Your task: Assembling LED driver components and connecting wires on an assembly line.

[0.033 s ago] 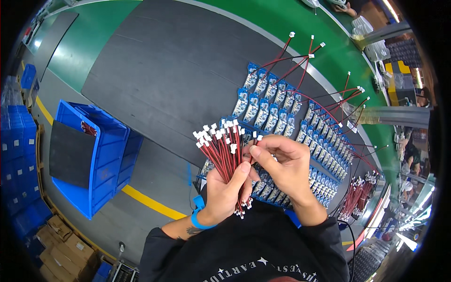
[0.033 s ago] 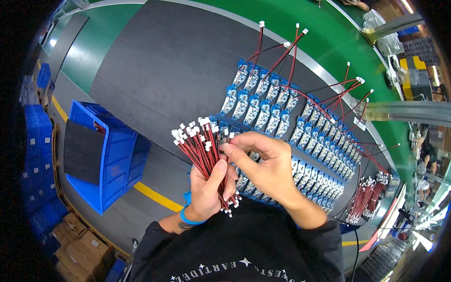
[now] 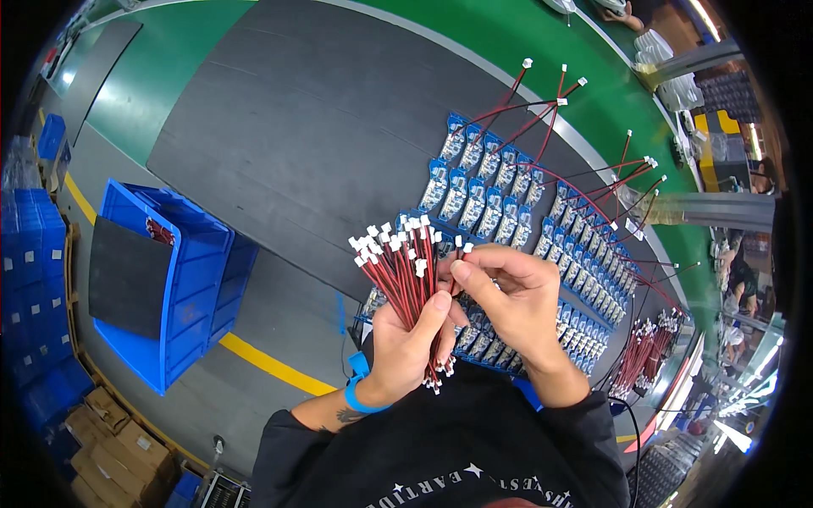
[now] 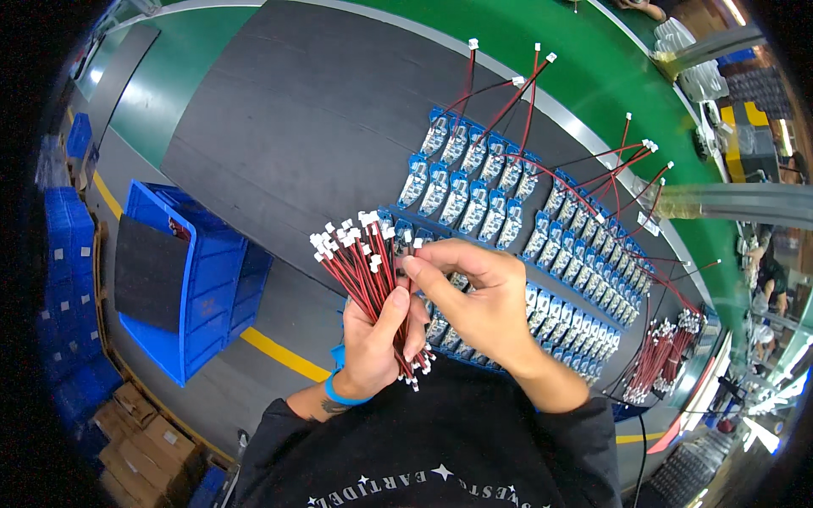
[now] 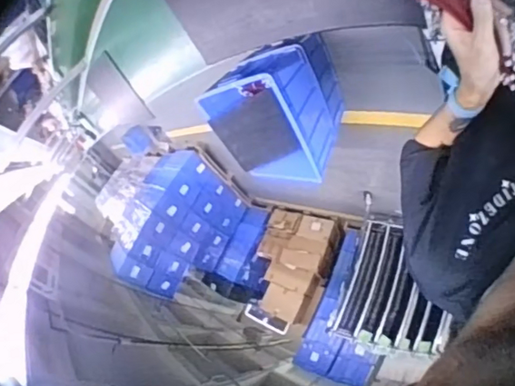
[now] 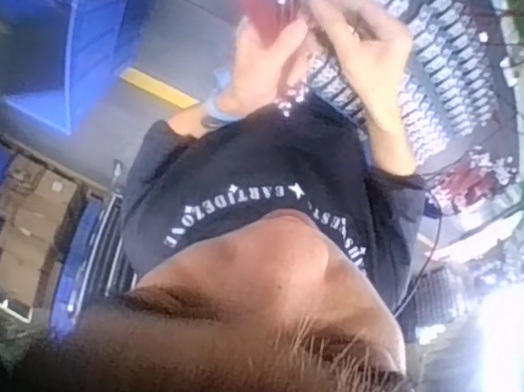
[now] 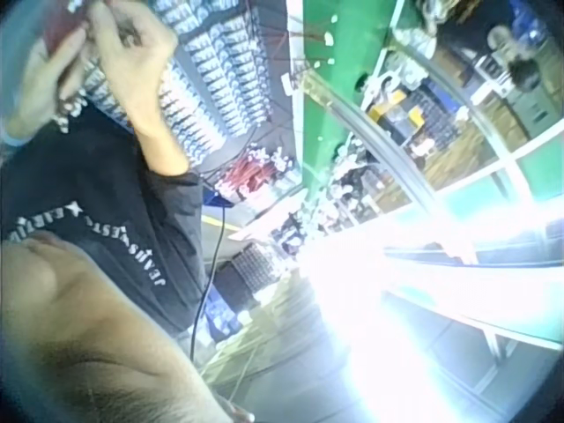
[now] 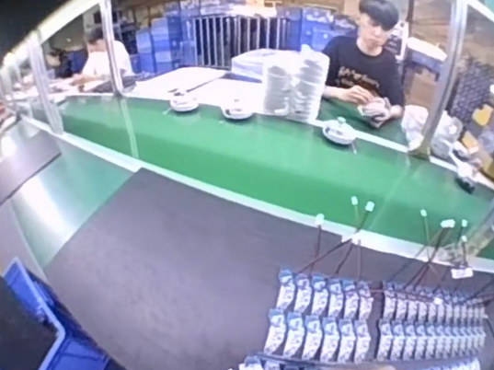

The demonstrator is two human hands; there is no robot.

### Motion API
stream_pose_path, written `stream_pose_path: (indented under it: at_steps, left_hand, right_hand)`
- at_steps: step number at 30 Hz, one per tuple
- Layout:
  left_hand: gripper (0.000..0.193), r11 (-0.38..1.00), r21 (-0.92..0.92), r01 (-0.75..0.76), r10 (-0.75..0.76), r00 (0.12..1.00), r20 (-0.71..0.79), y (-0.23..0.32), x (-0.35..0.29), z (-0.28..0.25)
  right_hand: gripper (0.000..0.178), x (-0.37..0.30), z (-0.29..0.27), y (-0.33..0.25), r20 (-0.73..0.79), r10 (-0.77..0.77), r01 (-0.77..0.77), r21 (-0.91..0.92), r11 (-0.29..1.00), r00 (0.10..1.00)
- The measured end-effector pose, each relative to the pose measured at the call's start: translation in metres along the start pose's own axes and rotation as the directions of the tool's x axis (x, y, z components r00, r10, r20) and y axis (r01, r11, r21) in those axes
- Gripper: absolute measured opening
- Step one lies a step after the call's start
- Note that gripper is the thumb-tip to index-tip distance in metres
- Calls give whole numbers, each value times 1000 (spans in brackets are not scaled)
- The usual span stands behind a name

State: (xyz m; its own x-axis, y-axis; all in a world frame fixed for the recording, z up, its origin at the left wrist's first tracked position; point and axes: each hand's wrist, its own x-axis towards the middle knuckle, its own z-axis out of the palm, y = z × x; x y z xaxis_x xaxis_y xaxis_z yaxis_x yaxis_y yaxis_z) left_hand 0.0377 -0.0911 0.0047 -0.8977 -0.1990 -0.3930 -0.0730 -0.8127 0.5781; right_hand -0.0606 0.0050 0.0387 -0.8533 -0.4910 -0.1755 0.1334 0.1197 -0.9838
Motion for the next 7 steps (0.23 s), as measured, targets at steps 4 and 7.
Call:
stream_pose_path:
  at_steps: [4,7]
  left_hand:
    - [27,999,-6,-38,38,994,-99,-2,-2,3]
    - [29,996,-35,-85,78,984,-162,-5,-1,2]
  right_hand:
    - [13,-4,6,-2,-95,-110,107,-37,994,989]
    - [18,-2,1,-5,-140,-317,319,-4,948,938]
